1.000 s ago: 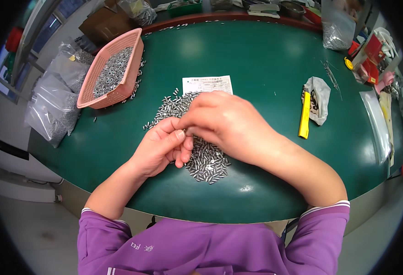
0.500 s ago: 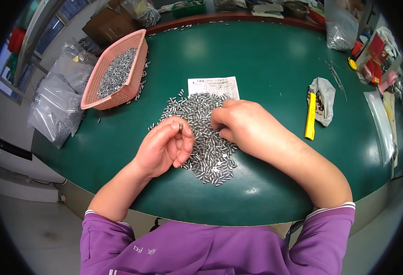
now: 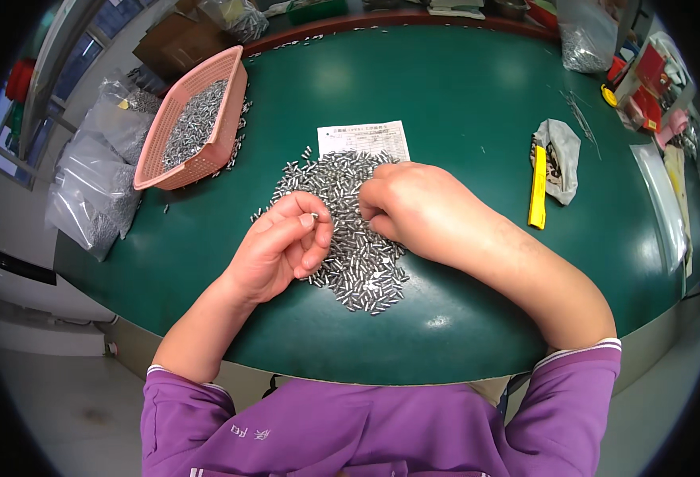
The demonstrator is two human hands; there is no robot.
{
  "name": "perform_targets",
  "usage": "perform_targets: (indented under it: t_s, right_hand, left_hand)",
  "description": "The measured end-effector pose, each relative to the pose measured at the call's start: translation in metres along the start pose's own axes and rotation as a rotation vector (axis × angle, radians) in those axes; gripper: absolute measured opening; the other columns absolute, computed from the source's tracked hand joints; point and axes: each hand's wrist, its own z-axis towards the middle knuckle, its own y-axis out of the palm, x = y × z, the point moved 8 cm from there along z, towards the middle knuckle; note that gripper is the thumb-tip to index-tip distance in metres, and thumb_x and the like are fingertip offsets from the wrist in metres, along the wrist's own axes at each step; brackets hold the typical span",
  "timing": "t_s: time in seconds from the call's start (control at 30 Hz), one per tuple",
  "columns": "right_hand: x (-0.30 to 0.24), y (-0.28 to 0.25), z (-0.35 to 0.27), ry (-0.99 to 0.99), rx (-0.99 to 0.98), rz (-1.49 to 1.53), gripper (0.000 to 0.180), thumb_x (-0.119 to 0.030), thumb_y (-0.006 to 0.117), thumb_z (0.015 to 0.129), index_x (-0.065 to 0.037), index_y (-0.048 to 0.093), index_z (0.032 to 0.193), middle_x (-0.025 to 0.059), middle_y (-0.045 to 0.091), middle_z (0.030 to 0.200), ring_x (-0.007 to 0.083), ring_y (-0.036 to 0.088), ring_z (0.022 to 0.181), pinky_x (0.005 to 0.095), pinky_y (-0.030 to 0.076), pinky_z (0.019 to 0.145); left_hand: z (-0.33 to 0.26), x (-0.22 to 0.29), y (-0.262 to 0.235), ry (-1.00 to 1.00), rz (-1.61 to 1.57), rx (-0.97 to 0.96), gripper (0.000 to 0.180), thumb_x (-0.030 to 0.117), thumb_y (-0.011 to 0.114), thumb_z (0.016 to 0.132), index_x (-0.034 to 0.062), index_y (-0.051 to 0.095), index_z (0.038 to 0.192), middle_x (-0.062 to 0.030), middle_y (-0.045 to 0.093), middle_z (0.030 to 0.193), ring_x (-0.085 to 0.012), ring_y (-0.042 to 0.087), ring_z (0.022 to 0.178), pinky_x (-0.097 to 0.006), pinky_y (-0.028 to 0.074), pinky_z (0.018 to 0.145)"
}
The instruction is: Sorting and inspecting small metal pins on a workbench.
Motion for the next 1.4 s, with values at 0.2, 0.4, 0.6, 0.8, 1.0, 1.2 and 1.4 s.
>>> perform_targets:
  t_s: [0.2,0.4,0.6,0.8,1.0,1.2,1.4]
  right_hand:
    - [0.0,0.003,0.0,0.017,-0.003,0.012,0.015,-0.006,0.067,0.068,-0.004,0.061,0.082,0.0096,0.057,0.079,0.029,0.057,0.079,0.0394,0.046,0.07]
    - [0.0,0.003,0.001,0.034,-0.019,0.009,0.015,-0.006,0.067,0.067,-0.004,0.06,0.08,0.0097,0.056,0.077,0.0291,0.056,0.077,0.0386,0.046,0.069]
    - [-0.005,-0.005,0.004,0.066,0.052,0.14,0.011,-0.004,0.067,0.072,-0.005,0.06,0.082,0.0067,0.055,0.077,0.0202,0.055,0.074,0.0313,0.045,0.066]
    - [-0.015,-0.001,0.005,0.063,0.067,0.614,0.008,-0.003,0.066,0.079,-0.006,0.062,0.085,0.0005,0.054,0.082,0.0101,0.052,0.076,0.0246,0.043,0.066]
    - [-0.013,0.004,0.004,0.036,0.082,0.615,0.011,-0.003,0.066,0.078,-0.007,0.063,0.088,0.0007,0.054,0.085,0.0107,0.053,0.078,0.0237,0.044,0.067]
    - [0.0,-0.006,0.002,0.077,0.118,0.206,0.02,-0.004,0.067,0.073,-0.005,0.063,0.093,0.0074,0.057,0.088,0.0215,0.058,0.082,0.0322,0.048,0.072]
    - [-0.001,0.003,0.0,0.016,0.07,0.027,0.02,-0.004,0.068,0.069,-0.006,0.064,0.089,0.0089,0.058,0.086,0.0274,0.057,0.083,0.0369,0.047,0.073]
  left_hand:
    - [-0.003,0.0,0.003,-0.017,0.009,-0.027,0.013,0.011,0.045,0.091,0.0054,0.049,0.102,-0.0048,0.055,0.085,-0.0097,0.05,0.062,-0.022,0.04,0.051]
    - [-0.003,-0.002,0.003,-0.023,-0.014,-0.075,0.021,0.009,0.044,0.089,0.0028,0.045,0.109,-0.0075,0.053,0.094,-0.011,0.051,0.071,-0.023,0.043,0.061]
    - [-0.001,-0.002,0.001,-0.031,-0.012,-0.046,0.022,0.011,0.05,0.09,0.0037,0.045,0.11,-0.0058,0.054,0.092,-0.0094,0.051,0.07,-0.021,0.042,0.059]
    - [-0.001,0.001,0.004,0.023,0.114,-0.008,0.022,0.009,0.057,0.089,0.0046,0.046,0.107,-0.0036,0.055,0.086,-0.0076,0.052,0.069,-0.021,0.045,0.06]
    - [-0.001,-0.002,0.006,-0.003,0.133,-0.069,0.015,0.011,0.057,0.09,0.0058,0.049,0.101,-0.0026,0.056,0.084,-0.0073,0.054,0.07,-0.021,0.047,0.06]
    - [0.0,-0.003,0.0,0.034,0.054,-0.015,0.017,0.021,0.043,0.097,0.0057,0.05,0.097,-0.0067,0.056,0.087,-0.0103,0.05,0.063,-0.021,0.042,0.05]
    - [0.002,0.0,-0.001,0.028,-0.036,-0.013,0.022,0.024,0.039,0.098,0.005,0.05,0.096,-0.0069,0.054,0.083,-0.0102,0.046,0.059,-0.021,0.038,0.046]
